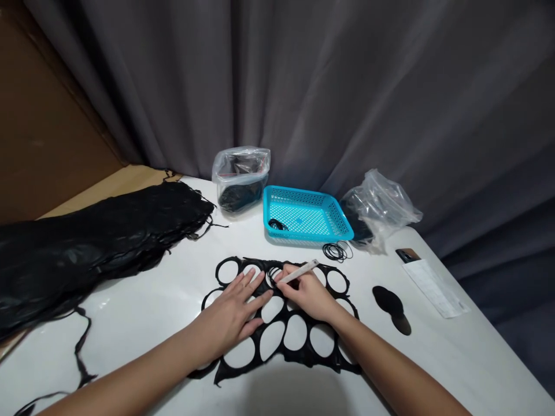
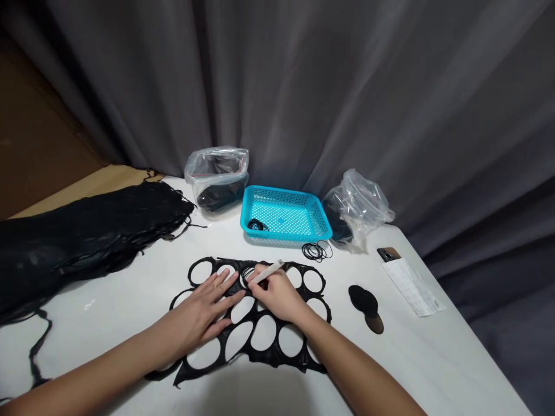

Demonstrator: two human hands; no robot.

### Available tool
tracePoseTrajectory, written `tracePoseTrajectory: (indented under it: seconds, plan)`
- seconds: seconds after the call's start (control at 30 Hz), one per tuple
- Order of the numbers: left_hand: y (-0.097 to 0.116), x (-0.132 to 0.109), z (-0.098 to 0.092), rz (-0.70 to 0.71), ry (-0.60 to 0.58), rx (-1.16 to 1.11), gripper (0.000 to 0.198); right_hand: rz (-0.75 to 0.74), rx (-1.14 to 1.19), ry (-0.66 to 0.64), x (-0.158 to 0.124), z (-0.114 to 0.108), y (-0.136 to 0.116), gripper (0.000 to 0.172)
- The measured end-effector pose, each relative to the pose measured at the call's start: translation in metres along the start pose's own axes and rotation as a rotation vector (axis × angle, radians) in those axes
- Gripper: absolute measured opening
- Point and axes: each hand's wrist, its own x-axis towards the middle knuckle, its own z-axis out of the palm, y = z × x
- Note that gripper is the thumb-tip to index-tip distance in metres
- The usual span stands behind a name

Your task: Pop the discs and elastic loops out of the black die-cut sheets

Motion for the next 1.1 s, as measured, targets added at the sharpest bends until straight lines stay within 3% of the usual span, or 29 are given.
tracePoseTrajectory:
  seconds: [0.33,0.5,0.67,0.73,0.87,0.93,1.0,1.1]
  plan:
    - [0.002,0.001,0.0,-0.017,-0.015,-0.019,0.059,-0.047,-0.117,0.002,0.002,0.003,0.001,0.008]
    - [0.003,0.0,-0.001,-0.041,-0.028,0.011,0.064,-0.257,-0.253,-0.005,-0.009,0.01,0.006,0.012]
    - [0.004,-0.001,-0.001,-0.066,0.012,0.007,0.067,-0.435,-0.555,-0.022,-0.017,0.018,0.011,0.021]
    - [0.004,-0.001,-0.002,-0.074,0.013,0.007,0.061,-0.405,-0.605,0.092,-0.011,0.006,0.014,0.02]
    - [0.004,-0.002,-0.005,-0.092,0.001,-0.004,0.056,-0.26,-0.56,0.577,0.002,-0.047,0.022,0.02]
    - [0.003,-0.001,-0.006,-0.1,-0.005,-0.013,0.057,-0.145,-0.482,0.742,0.003,-0.073,0.026,0.02]
    - [0.001,-0.001,-0.008,-0.097,-0.01,-0.013,0.057,-0.006,-0.327,0.754,0.001,-0.089,0.027,0.025]
    - [-0.005,-0.004,-0.014,-0.077,-0.007,0.011,0.055,0.176,0.09,0.602,0.001,-0.085,0.022,0.034]
